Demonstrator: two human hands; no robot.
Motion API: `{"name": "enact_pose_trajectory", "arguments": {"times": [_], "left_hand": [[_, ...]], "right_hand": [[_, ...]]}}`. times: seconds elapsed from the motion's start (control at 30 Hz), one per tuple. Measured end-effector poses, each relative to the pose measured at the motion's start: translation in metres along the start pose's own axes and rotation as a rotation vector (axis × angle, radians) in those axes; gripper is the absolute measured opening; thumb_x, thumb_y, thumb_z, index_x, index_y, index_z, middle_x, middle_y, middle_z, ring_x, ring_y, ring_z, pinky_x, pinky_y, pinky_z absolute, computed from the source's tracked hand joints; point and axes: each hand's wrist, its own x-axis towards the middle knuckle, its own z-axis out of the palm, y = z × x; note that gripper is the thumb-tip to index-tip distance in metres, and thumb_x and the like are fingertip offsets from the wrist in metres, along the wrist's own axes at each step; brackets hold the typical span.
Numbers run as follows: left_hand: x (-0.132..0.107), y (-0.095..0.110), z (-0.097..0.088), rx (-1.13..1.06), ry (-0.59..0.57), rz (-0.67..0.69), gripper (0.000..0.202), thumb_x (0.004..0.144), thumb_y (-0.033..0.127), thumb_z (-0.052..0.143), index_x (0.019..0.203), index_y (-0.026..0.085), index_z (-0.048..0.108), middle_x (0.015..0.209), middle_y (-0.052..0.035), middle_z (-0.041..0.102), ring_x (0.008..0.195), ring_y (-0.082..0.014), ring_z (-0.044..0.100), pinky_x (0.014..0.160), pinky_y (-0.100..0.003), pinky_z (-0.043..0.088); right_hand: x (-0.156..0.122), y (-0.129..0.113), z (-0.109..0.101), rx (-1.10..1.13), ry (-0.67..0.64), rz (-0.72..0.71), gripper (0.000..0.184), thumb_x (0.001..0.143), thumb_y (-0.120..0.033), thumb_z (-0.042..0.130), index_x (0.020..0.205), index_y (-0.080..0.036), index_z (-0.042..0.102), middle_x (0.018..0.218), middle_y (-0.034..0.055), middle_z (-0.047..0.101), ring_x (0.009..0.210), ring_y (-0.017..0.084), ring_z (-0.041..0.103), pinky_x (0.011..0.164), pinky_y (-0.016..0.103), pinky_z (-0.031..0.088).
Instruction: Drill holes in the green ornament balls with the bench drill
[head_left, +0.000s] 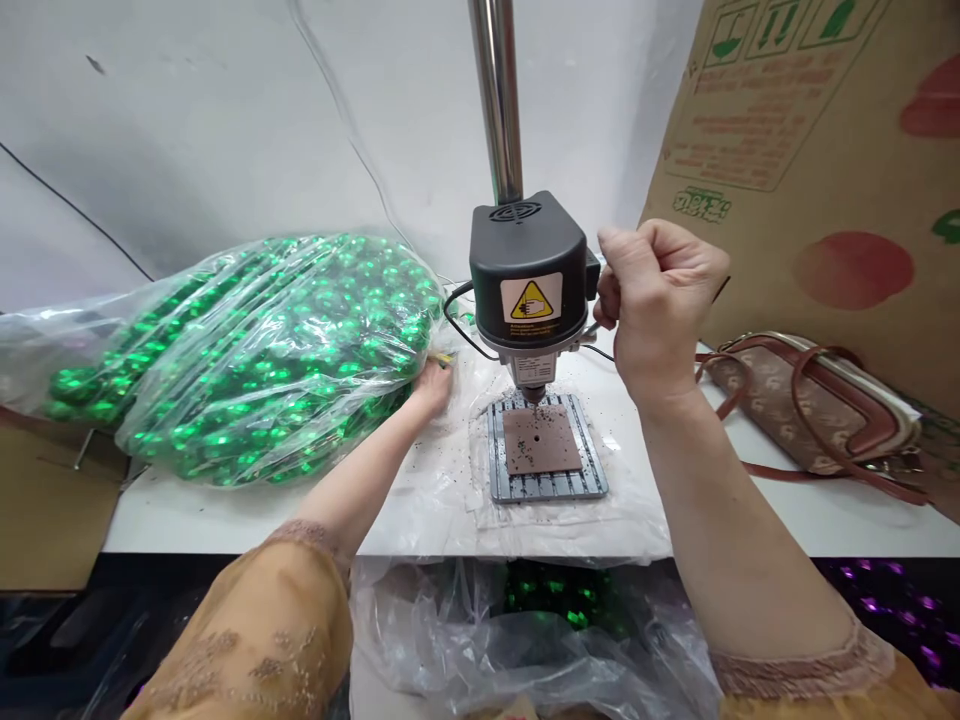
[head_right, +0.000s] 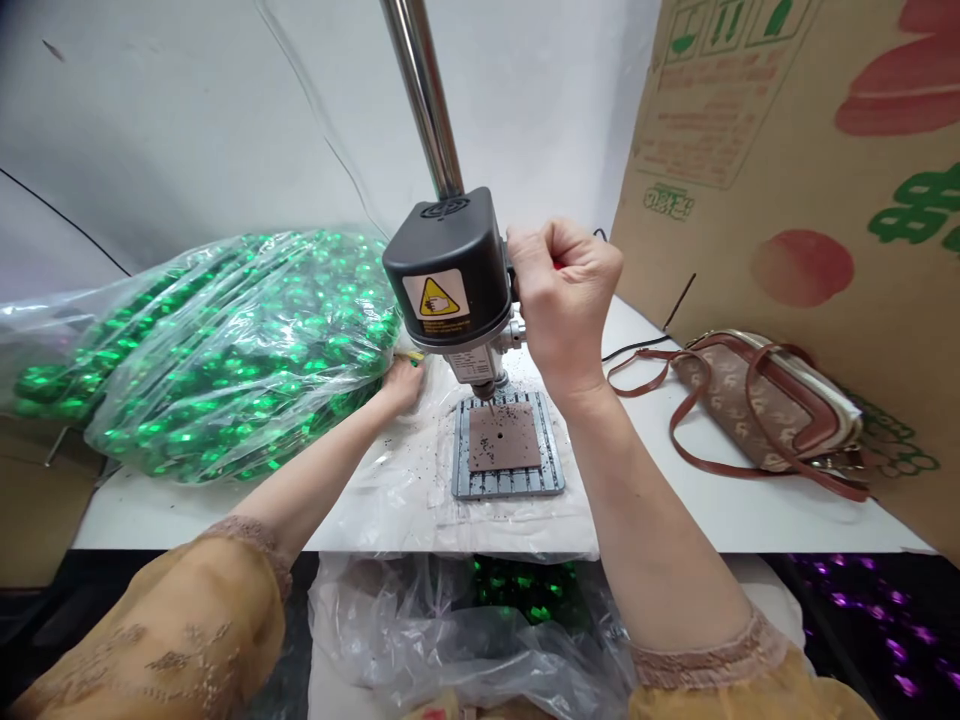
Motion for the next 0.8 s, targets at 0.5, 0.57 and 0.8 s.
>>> {"name": "enact_pose_trajectory", "arguments": {"times": [0.5, 0.57, 0.8], "left_hand": [[-0.104, 0.059, 0.012, -1.765, -0.020, -0.289, 0.057, 0.072, 0.042, 0.079, 0.121, 0.023, 0.055, 0.107, -0.0066, 0.069, 0.086, -0.0172, 0.068, 0.075, -0.032, 0.057], [-0.106, 0.069, 0.016, -1.766, -0.007, -0.291, 0.057, 0.068, 0.040, 0.082, 0.116, 0.021, 0.056, 0.103, -0.0052, 0.069, 0.082, -0.0152, 0.067, 0.070, -0.028, 0.054], [-0.106, 0.089, 0.027, -1.625, 0.135, -0.275, 0.052, 0.062, 0.036, 0.084, 0.098, 0.021, 0.049, 0.080, 0.0030, 0.067, 0.072, -0.0125, 0.063, 0.067, -0.024, 0.047]], "right_hand": [[0.000, 0.001, 0.000, -0.037, 0.004, -0.015, 0.048, 0.082, -0.027, 0.067, 0.048, -0.022, 0.034, 0.045, -0.0055, 0.030, 0.046, 0.006, 0.026, 0.046, 0.028, 0.025], [0.001, 0.000, 0.000, -0.028, 0.005, -0.011, 0.049, 0.082, -0.024, 0.066, 0.047, -0.022, 0.033, 0.045, -0.0054, 0.030, 0.045, 0.006, 0.026, 0.046, 0.028, 0.025], [0.001, -0.002, 0.001, 0.022, -0.006, -0.004, 0.046, 0.083, -0.019, 0.062, 0.047, -0.019, 0.033, 0.050, -0.0062, 0.028, 0.046, 0.004, 0.027, 0.048, 0.025, 0.026]]}}
